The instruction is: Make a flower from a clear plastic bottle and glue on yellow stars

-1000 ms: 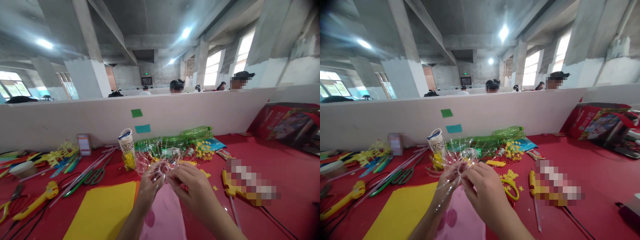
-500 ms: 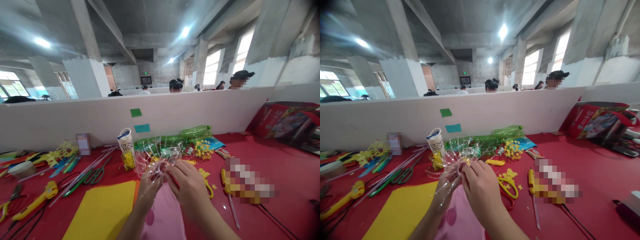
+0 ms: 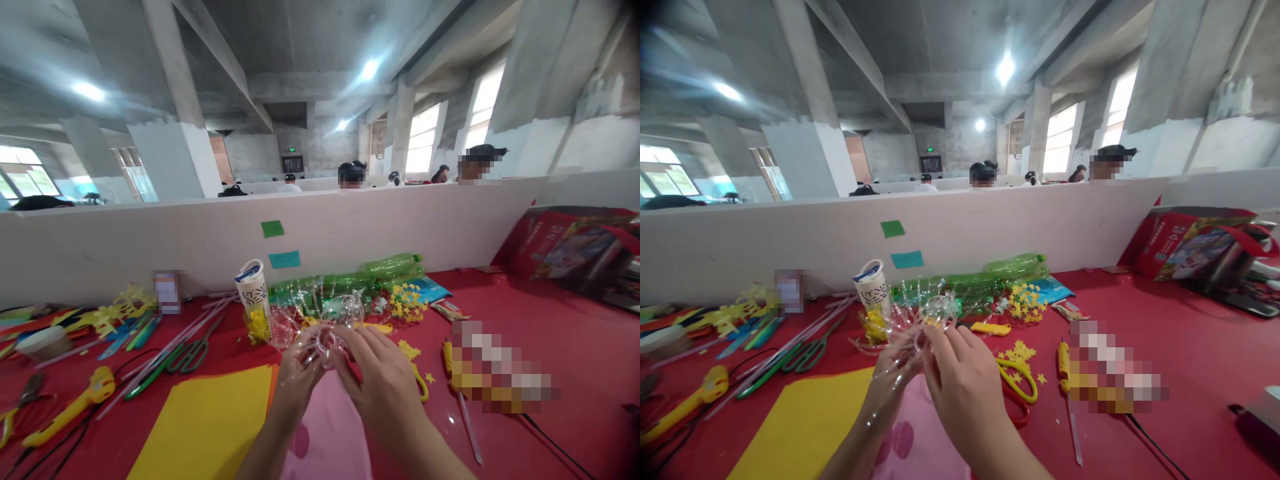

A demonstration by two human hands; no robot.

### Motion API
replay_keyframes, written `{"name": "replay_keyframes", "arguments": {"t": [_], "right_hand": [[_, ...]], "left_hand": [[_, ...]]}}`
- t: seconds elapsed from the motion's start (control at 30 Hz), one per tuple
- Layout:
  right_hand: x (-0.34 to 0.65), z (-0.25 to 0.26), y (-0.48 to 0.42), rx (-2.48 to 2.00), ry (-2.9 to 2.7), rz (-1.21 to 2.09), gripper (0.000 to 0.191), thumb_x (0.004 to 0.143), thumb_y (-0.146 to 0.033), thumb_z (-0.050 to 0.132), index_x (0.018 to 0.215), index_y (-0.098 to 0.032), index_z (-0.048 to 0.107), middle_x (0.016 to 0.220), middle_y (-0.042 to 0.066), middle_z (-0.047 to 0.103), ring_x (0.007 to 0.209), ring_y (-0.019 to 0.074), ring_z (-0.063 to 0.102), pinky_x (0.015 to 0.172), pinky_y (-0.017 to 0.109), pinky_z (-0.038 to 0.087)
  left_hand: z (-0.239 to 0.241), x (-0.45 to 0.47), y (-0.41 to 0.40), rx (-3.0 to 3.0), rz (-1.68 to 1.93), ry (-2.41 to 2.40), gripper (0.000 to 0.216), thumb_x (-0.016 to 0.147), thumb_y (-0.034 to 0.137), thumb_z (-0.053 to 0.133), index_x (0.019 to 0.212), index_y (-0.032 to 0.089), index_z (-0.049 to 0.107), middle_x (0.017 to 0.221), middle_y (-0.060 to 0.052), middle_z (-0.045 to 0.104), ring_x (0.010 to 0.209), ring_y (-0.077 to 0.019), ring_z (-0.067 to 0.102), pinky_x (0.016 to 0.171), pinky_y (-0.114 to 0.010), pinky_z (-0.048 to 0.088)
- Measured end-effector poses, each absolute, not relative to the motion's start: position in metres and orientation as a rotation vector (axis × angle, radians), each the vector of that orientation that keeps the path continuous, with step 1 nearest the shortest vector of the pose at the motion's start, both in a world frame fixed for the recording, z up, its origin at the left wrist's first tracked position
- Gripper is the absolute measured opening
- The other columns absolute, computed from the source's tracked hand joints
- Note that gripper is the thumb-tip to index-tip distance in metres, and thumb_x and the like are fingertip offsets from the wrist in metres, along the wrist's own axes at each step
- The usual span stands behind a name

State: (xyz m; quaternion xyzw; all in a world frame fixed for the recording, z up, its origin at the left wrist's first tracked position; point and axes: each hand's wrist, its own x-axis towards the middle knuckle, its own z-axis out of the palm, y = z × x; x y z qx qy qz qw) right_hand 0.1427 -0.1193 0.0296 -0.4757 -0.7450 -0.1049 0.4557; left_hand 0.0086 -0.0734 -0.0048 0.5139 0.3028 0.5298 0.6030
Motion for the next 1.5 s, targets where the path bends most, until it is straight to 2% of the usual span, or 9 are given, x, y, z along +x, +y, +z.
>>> {"name": "replay_keyframes", "arguments": {"t": [0.17, 0.27, 0.37, 0.57, 0.77, 1.0, 1.13, 1.3, 1.5], "right_hand": [[0.146, 0.033, -0.125, -1.073, -1.743, -0.106, 0.036, 0.087, -0.016, 0.055, 0.121, -0.019, 0.046, 0.083, 0.003, 0.062, 0.073, 0.0164, 0.056, 0.067, 0.03, 0.046], [0.149, 0.04, -0.128, -1.017, -1.729, -0.017, 0.026, 0.086, -0.013, 0.055, 0.11, -0.021, 0.052, 0.079, 0.0, 0.059, 0.07, 0.0148, 0.054, 0.063, 0.028, 0.045], [0.153, 0.048, -0.131, -0.972, -1.841, 0.025, 0.021, 0.084, -0.008, 0.051, 0.097, -0.022, 0.059, 0.089, 0.002, 0.061, 0.079, 0.0168, 0.053, 0.069, 0.031, 0.044], [0.152, 0.053, -0.134, -0.908, -1.961, 0.13, 0.031, 0.08, -0.001, 0.044, 0.097, -0.02, 0.062, 0.087, 0.004, 0.057, 0.079, 0.0178, 0.049, 0.068, 0.033, 0.043], [0.154, 0.056, -0.136, -0.895, -1.883, 0.113, 0.033, 0.082, -0.001, 0.043, 0.102, -0.02, 0.061, 0.093, 0.005, 0.059, 0.085, 0.0181, 0.05, 0.073, 0.035, 0.045], [0.166, 0.068, -0.151, -0.891, -1.786, -0.009, 0.028, 0.082, -0.003, 0.049, 0.1, -0.021, 0.061, 0.094, 0.004, 0.061, 0.093, 0.0176, 0.053, 0.08, 0.034, 0.045], [0.165, 0.064, -0.142, -1.003, -1.788, 0.047, 0.018, 0.085, -0.01, 0.051, 0.094, -0.021, 0.062, 0.09, 0.003, 0.062, 0.087, 0.0167, 0.054, 0.077, 0.032, 0.045], [0.155, 0.05, -0.127, -1.1, -1.811, 0.035, 0.01, 0.083, -0.015, 0.055, 0.087, -0.019, 0.063, 0.085, 0.003, 0.062, 0.081, 0.0169, 0.053, 0.075, 0.033, 0.044], [0.145, 0.043, -0.124, -1.081, -1.908, -0.036, 0.016, 0.086, -0.013, 0.049, 0.081, -0.019, 0.064, 0.079, 0.004, 0.061, 0.075, 0.0176, 0.051, 0.069, 0.033, 0.043]], "left_hand": [[-0.001, 0.01, -0.074, 1.162, 1.281, 0.743, 0.04, 0.069, 0.033, 0.072, 0.106, 0.022, 0.065, 0.11, -0.009, 0.068, 0.103, -0.0278, 0.061, 0.089, -0.038, 0.047], [-0.003, 0.011, -0.075, 1.119, 1.314, 0.758, 0.037, 0.069, 0.032, 0.072, 0.104, 0.021, 0.065, 0.107, -0.009, 0.068, 0.101, -0.0266, 0.061, 0.089, -0.038, 0.046], [-0.005, 0.011, -0.075, 1.12, 1.304, 0.701, 0.038, 0.07, 0.032, 0.071, 0.105, 0.02, 0.064, 0.107, -0.01, 0.068, 0.1, -0.0266, 0.061, 0.087, -0.038, 0.047], [-0.013, 0.008, -0.071, 1.104, 1.278, 0.698, 0.044, 0.07, 0.032, 0.071, 0.11, 0.019, 0.062, 0.106, -0.011, 0.067, 0.095, -0.0254, 0.062, 0.081, -0.035, 0.049], [-0.018, 0.008, -0.069, 1.123, 1.308, 0.681, 0.042, 0.069, 0.034, 0.072, 0.108, 0.02, 0.064, 0.11, -0.01, 0.066, 0.098, -0.0256, 0.061, 0.086, -0.037, 0.048], [-0.012, 0.013, -0.071, 1.124, 1.308, 0.648, 0.035, 0.073, 0.027, 0.068, 0.106, 0.019, 0.064, 0.095, -0.007, 0.069, 0.087, -0.0217, 0.064, 0.082, -0.034, 0.048], [-0.014, 0.015, -0.071, 1.076, 1.257, 0.627, 0.028, 0.074, 0.026, 0.067, 0.101, 0.019, 0.066, 0.086, -0.005, 0.07, 0.081, -0.0194, 0.063, 0.076, -0.031, 0.048], [-0.018, 0.018, -0.07, 1.063, 1.304, 0.666, 0.039, 0.067, 0.035, 0.073, 0.102, 0.018, 0.066, 0.101, -0.01, 0.068, 0.093, -0.0244, 0.062, 0.079, -0.034, 0.049], [-0.014, 0.017, -0.071, 1.086, 1.289, 0.699, 0.044, 0.068, 0.039, 0.072, 0.106, 0.017, 0.063, 0.105, -0.013, 0.067, 0.094, -0.0252, 0.062, 0.079, -0.034, 0.049]]}}
